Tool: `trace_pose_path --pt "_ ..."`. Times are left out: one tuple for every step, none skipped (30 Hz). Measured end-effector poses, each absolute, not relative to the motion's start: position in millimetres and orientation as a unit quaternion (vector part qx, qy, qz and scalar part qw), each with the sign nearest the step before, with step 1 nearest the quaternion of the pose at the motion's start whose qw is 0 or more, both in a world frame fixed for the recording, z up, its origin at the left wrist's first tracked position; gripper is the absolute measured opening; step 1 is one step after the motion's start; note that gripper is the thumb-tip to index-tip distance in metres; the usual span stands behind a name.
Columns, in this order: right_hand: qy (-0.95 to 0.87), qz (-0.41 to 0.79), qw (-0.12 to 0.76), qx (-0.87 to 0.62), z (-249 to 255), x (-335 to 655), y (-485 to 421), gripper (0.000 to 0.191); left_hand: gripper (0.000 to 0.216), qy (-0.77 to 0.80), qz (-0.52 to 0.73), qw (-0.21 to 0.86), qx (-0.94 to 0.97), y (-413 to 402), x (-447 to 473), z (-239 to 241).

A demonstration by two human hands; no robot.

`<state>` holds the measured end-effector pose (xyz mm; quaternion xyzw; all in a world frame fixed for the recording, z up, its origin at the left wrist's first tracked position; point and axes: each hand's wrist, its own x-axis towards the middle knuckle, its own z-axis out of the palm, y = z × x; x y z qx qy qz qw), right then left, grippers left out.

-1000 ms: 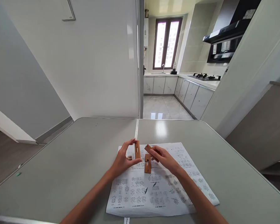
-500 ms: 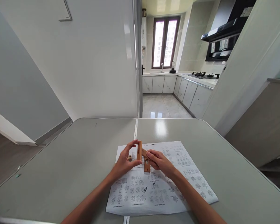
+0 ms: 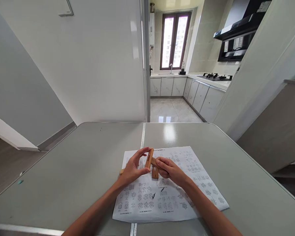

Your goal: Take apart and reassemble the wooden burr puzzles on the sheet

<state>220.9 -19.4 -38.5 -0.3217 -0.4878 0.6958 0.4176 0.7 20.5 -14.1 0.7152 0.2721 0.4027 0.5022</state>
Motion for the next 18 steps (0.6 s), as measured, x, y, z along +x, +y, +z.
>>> trace_pose_path --pt "-0.482 0.7 0.422 -0.316 -39.2 220.3 -19.9 0.042 0.081 0.265 0.416 0.508 0.707 20.1 2.2 -16.0" --pt "-0.478 0.704 0.425 -0.31 -39.6 219.7 -20.3 0.042 0.08 0.255 0.43 0.514 0.697 19.8 3.7 -17.9" --pt "-0.475 0.707 0.427 -0.304 -40.0 219.3 -20.7 0.041 0.079 0.245 0.442 0.523 0.687 19.7 5.1 -19.7" --pt "-0.475 0.71 0.427 -0.298 -40.2 219.0 -21.0 0.04 0.077 0.235 0.452 0.533 0.675 19.7 6.5 -21.2" --pt "-0.475 0.711 0.427 -0.294 -40.3 218.9 -21.2 0.039 0.075 0.228 0.458 0.545 0.664 19.7 7.6 -22.2" --pt "-0.475 0.712 0.427 -0.293 -40.4 219.0 -21.3 0.039 0.074 0.223 0.462 0.555 0.655 19.6 8.4 -22.8" --pt "-0.476 0.71 0.427 -0.294 -40.5 219.1 -21.2 0.038 0.074 0.221 0.462 0.562 0.649 19.3 9.0 -22.7" --pt "-0.478 0.707 0.428 -0.298 -40.6 219.2 -21.1 0.038 0.074 0.22 0.462 0.565 0.647 18.5 9.2 -22.0" --pt "-0.48 0.701 0.431 -0.305 -40.8 219.0 -21.0 0.039 0.074 0.222 0.462 0.563 0.648 17.2 9.2 -20.6" --pt "-0.483 0.694 0.434 -0.312 -41.0 218.5 -20.8 0.039 0.074 0.227 0.46 0.556 0.654 15.4 9.2 -18.8" --pt "-0.488 0.686 0.434 -0.32 -41.1 217.5 -20.8 0.039 0.075 0.233 0.454 0.547 0.663 13.1 9.1 -16.8" --pt "-0.494 0.681 0.431 -0.326 -41.1 216.1 -21.0 0.039 0.077 0.24 0.447 0.538 0.674 10.7 9.2 -14.8" --pt "-0.499 0.68 0.424 -0.33 -40.8 214.4 -21.3 0.039 0.08 0.246 0.436 0.529 0.685 8.3 9.4 -13.1" --pt "-0.504 0.681 0.414 -0.332 -40.1 212.4 -21.9 0.039 0.083 0.248 0.421 0.526 0.696 6.4 9.8 -12.1" --pt "-0.509 0.685 0.405 -0.33 -39.1 210.4 -22.6 0.04 0.084 0.251 0.414 0.521 0.703 5.1 10.2 -11.6" --pt "-0.513 0.689 0.396 -0.326 -37.7 208.4 -23.4 0.04 0.085 0.252 0.414 0.518 0.705 4.7 10.5 -11.9" --pt "-0.517 0.692 0.39 -0.32 -36.1 206.8 -24.3 0.041 0.084 0.255 0.421 0.514 0.703 5.2 10.6 -12.6" --pt "-0.52 0.693 0.387 -0.316 -34.5 205.6 -25.0 0.041 0.083 0.257 0.434 0.509 0.698 6.4 10.5 -13.7"
